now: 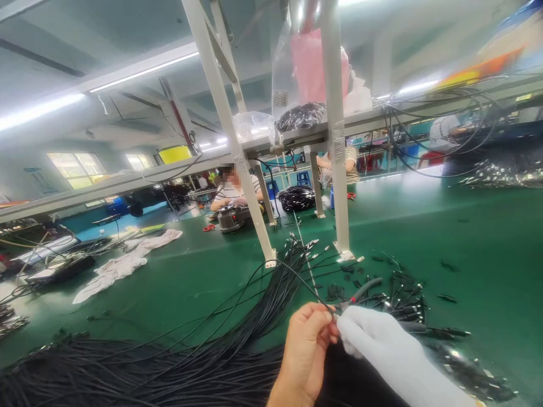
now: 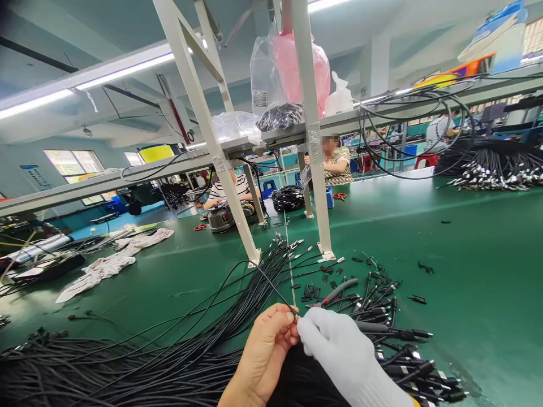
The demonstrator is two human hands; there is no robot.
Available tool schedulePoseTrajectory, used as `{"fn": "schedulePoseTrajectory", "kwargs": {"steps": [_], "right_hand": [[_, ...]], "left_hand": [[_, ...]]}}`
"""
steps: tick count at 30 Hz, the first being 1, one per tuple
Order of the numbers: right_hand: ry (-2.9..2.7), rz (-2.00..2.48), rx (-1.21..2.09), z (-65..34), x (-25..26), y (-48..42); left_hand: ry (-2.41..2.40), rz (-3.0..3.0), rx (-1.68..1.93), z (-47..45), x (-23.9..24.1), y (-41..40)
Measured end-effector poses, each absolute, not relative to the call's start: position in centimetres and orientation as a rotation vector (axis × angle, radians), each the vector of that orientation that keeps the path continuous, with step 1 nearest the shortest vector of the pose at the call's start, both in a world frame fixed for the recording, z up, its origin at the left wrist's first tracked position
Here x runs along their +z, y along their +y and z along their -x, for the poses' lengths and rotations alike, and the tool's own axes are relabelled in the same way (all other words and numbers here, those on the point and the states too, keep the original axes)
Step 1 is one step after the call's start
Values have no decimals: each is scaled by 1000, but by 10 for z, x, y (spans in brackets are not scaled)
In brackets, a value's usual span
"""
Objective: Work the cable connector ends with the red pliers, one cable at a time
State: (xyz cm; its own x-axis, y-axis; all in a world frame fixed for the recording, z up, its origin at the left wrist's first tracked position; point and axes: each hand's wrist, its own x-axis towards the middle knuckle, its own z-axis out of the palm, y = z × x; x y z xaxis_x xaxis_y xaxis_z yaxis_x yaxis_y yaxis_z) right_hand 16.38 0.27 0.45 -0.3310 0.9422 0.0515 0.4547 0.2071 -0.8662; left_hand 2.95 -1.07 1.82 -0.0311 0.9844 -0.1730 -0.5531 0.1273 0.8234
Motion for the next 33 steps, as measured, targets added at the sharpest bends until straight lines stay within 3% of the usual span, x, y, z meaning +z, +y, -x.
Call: {"fn": "schedulePoseTrajectory", "kwargs": {"steps": [3,7,13,18,24,27,33], "right_hand": [[-1708,1010,1490,-162,1,6],[-1572,940,1616,-160,0,5],[-1629,989,1534,-164,2,9],[-1789,1219,1111,-168,-1,10],[-1644,1037,1341,-165,-1,10],[-1646,1060,1298,-164,-1,10],[-1940,1399,968,-170,7,10]], "left_hand": [[876,-582,1331,-28,21,-12],[854,-613,1320,-27,21,-12],[832,-726,1392,-26,17,-10],[924,-822,1412,-24,18,-8],[871,-814,1383,-22,18,-8],[896,-826,1400,-23,18,-7],[1372,-1195,1429,-21,8,-6]]}}
